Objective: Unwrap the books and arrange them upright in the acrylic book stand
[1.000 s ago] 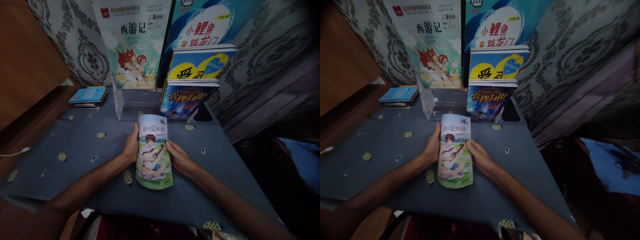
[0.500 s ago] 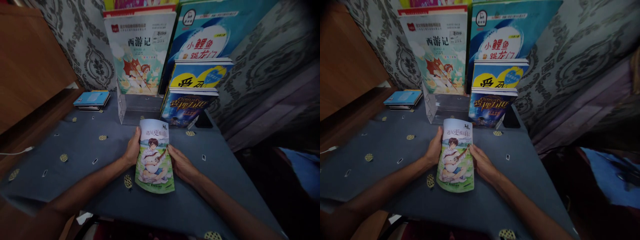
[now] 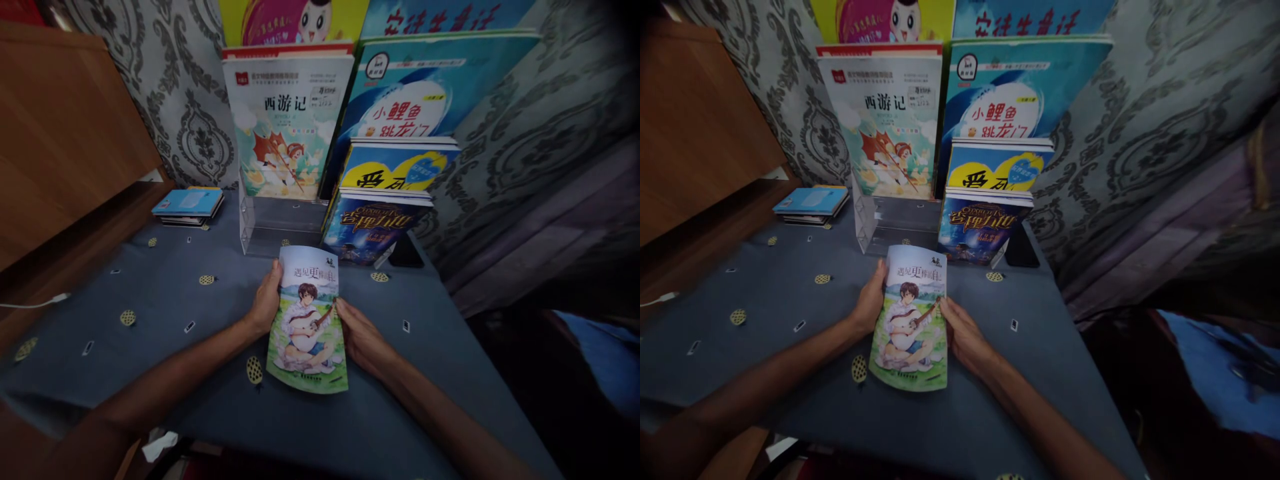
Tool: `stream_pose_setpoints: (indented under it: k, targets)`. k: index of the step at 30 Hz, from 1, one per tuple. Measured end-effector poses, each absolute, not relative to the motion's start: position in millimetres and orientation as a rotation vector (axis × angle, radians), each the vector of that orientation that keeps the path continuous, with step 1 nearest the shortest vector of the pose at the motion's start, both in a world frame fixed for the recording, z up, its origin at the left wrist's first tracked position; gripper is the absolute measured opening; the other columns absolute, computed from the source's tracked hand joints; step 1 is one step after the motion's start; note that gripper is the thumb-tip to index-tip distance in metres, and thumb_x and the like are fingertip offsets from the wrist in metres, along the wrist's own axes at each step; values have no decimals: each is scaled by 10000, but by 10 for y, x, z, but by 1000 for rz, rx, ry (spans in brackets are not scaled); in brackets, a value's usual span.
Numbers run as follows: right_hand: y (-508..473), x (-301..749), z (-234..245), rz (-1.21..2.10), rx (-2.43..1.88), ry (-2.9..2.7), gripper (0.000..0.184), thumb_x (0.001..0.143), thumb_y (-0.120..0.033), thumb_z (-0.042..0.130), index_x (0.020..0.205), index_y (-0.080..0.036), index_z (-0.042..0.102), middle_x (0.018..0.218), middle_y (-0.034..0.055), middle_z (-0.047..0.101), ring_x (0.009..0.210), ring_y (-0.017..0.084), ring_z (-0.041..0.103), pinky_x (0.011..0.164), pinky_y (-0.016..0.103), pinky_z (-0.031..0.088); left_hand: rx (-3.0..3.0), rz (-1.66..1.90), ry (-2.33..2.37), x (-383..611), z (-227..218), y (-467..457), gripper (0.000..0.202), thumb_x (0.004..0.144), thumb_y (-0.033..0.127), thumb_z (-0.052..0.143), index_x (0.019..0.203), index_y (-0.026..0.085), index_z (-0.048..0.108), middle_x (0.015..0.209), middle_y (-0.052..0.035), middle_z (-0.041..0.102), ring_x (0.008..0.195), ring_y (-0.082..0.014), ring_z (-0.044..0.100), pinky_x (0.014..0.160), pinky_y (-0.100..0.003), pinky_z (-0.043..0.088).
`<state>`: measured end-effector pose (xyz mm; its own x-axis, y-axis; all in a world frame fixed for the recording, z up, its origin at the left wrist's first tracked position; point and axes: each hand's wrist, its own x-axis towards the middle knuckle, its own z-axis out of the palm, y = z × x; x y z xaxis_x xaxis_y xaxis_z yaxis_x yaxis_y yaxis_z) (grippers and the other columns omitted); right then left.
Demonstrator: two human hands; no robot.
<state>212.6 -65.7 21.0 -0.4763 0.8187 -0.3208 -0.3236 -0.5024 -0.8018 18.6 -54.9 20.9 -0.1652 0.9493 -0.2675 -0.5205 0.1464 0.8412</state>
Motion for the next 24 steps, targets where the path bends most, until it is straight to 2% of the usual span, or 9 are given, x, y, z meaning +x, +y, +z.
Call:
stream_pose_setpoints:
  k: [3, 6, 13, 15, 17, 21, 24]
  targets:
    - [-658, 2116, 219, 2018, -919, -891, 442, 740, -544, 811, 1033, -230, 708, 1056, 64, 789, 1047, 287, 727, 908, 434, 589, 572, 1453, 1344, 259, 342, -585, 507, 789, 676, 670, 902, 189, 754, 983, -58, 775, 1125, -277, 648, 978, -337, 495]
    - [-657, 2111, 225, 2020, -896, -904, 480, 720, -565, 818, 1049, -232, 711, 1075, 65, 785, 1052, 286, 722, 927, 425, 572, 668, 1434, 1330, 285, 417, -608, 605, 799, 721, 611, 924, 144, 743, 971, -79, 772, 1084, -276, 665, 964, -347, 498]
    - [-591, 2191, 240, 1891, -877, -1151, 608, 794, -660, 702, 1253, -265, 644, 1158, 52, 750, 1035, 250, 694, 880, 370, 544, 794, 1438, 1358, 231, 455, -592, 618, 814, 746, 570, 919, 159, 735, 914, -77, 769, 976, -266, 688, 878, -336, 529]
    - [-565, 2232, 288, 1805, -894, -1282, 610, 844, -670, 635, 1302, -268, 619, 1137, 49, 743, 971, 228, 686, 826, 343, 539, 844, 1465, 1338, 213, 467, -576, 645, 810, 763, 558, 940, 154, 727, 925, -74, 767, 970, -262, 685, 872, -333, 530]
    - [-538, 2271, 365, 1710, -925, -1426, 598, 879, -672, 583, 1311, -260, 615, 1035, 42, 739, 833, 191, 659, 718, 301, 529, 881, 1499, 1340, 185, 470, -552, 651, 804, 766, 564, 959, 155, 722, 961, -77, 765, 997, -261, 678, 896, -334, 522]
    - [-480, 2313, 542, 1603, -955, -1617, 581, 901, -675, 544, 1270, -235, 634, 788, 3, 642, 566, 110, 497, 489, 222, 441, 886, 1566, 1398, 107, 456, -483, 643, 769, 758, 621, 1008, 169, 719, 1083, -85, 750, 1111, -269, 648, 1002, -350, 478]
    - [-436, 2301, 646, 1635, -941, -1634, 614, 898, -673, 545, 1336, -243, 579, 883, 35, 662, 567, 110, 517, 415, 200, 440, 911, 1593, 1367, 59, 468, -438, 669, 764, 773, 613, 1006, 158, 721, 1088, -102, 749, 1142, -288, 642, 1026, -378, 474]
